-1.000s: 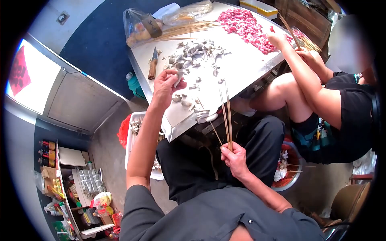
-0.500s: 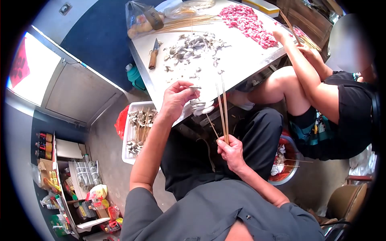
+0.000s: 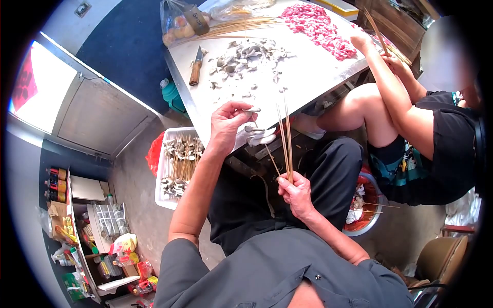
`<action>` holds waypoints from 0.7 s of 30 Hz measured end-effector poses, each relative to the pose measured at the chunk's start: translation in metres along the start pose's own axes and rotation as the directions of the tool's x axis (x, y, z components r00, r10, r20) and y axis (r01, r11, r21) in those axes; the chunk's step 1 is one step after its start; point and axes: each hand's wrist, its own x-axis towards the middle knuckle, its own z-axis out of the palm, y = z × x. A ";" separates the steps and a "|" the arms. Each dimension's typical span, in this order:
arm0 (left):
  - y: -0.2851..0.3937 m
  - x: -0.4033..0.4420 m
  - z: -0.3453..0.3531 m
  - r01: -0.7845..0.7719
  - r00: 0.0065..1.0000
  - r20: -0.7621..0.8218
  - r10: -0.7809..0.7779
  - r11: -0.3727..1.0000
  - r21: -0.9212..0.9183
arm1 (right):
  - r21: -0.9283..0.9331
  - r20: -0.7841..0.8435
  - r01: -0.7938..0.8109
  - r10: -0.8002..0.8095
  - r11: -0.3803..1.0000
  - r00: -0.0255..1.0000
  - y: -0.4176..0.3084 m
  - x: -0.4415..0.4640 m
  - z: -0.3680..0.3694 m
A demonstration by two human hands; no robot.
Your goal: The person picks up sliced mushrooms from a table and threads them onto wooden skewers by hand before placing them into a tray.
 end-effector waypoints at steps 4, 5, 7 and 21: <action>0.003 -0.003 -0.003 -0.005 0.999 0.049 0.000 0.995 0.103 | 0.004 -0.004 -0.017 0.017 1.000 1.000 0.000 0.000 -0.002; 0.005 -0.005 -0.003 0.053 0.997 0.055 -0.060 0.991 0.125 | 0.009 -0.006 -0.021 0.021 1.000 1.000 0.001 0.000 -0.002; 0.011 -0.008 -0.003 0.109 0.991 0.060 -0.119 0.983 0.149 | 0.014 -0.006 -0.024 0.024 1.000 1.000 0.002 0.000 -0.003; 0.044 -0.011 0.004 0.028 0.925 0.265 -0.273 0.743 0.669 | 0.025 -0.015 -0.038 0.038 0.999 0.999 0.005 0.002 -0.006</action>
